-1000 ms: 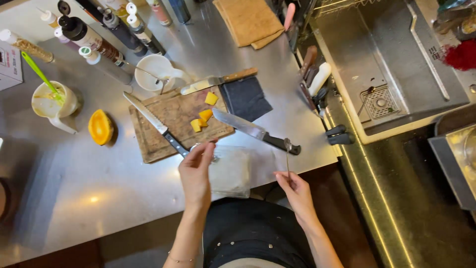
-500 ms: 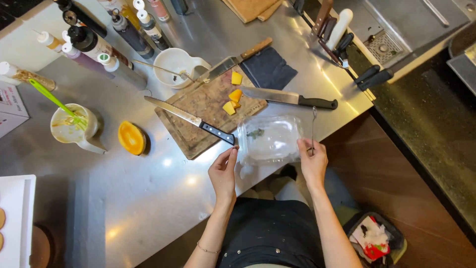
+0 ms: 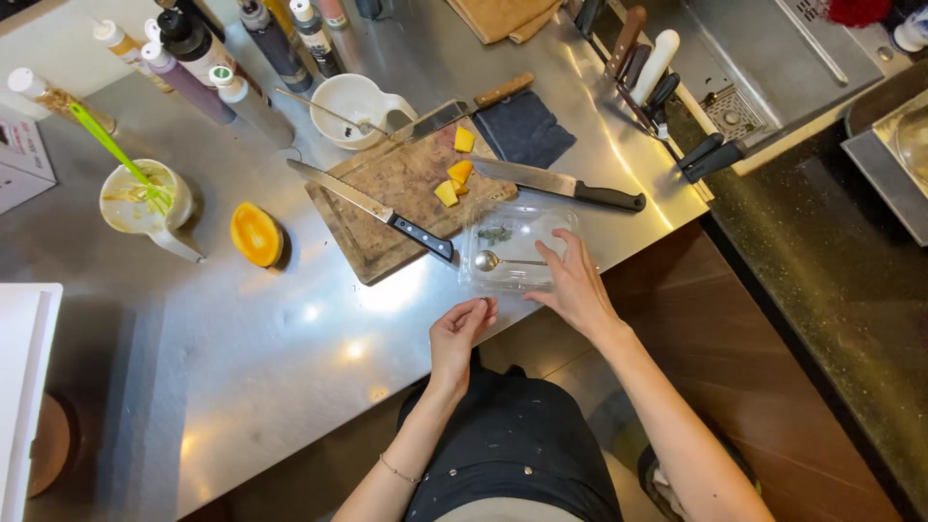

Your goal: The person prepares chocolate chunks in a bowl and places them in a microwave to melt.

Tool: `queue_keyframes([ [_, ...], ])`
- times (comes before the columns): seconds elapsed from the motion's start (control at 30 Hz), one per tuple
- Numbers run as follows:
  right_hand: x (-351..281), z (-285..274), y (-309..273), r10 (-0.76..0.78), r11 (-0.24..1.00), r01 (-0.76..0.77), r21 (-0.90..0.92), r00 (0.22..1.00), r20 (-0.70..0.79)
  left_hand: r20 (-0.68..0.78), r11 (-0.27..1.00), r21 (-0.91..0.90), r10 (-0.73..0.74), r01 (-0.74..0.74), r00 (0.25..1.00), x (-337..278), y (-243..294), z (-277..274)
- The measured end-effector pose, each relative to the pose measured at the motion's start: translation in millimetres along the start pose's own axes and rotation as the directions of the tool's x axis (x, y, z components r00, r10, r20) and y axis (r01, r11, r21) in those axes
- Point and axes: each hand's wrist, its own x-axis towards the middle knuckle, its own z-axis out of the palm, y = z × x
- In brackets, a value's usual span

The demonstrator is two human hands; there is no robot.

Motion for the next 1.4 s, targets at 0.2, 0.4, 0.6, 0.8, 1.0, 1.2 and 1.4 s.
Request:
queue_keyframes([
  [0.2,10.1,-5.7,22.3,-0.065,0.997,0.058,0.058,0.991,0.118,0.027,0.985,0.105,0.137,-0.139,0.99,-8.1,-5.8,8.5],
  [0.4,32.4,-30.9,28.9,-0.047,0.987,0.047,0.156,0.999,-0.005,0.334,0.529,0.527,0.59,-0.664,0.735,-3.6,11.1,48.2],
  [0.6,43.7,-7.1,72.6,0.299,0.731,-0.309,0.608,0.947,0.122,0.513,0.072,0.396,0.809,-0.915,0.286,57.1,18.5,91.0],
  [0.8,48.9,10.8,104.3,0.36,0.524,-0.353,0.775,0.917,0.175,0.586,-0.163,0.354,0.806,-0.921,0.083,79.0,41.8,122.7],
  [1.0,47.4,2.3,92.5,0.396,0.632,-0.309,0.711,0.917,0.046,0.701,-0.34,0.358,0.713,-0.869,0.01,88.0,53.4,130.8],
  [1.2,50.0,-20.4,68.7,0.412,0.743,-0.294,0.601,0.909,-0.065,0.75,-0.397,0.339,0.662,-0.853,-0.011,102.2,56.4,128.9],
  [1.4,48.2,-18.3,41.5,0.326,0.898,-0.201,0.391,0.902,-0.285,0.791,-0.412,0.28,0.611,-0.867,-0.036,119.9,48.1,123.4],
])
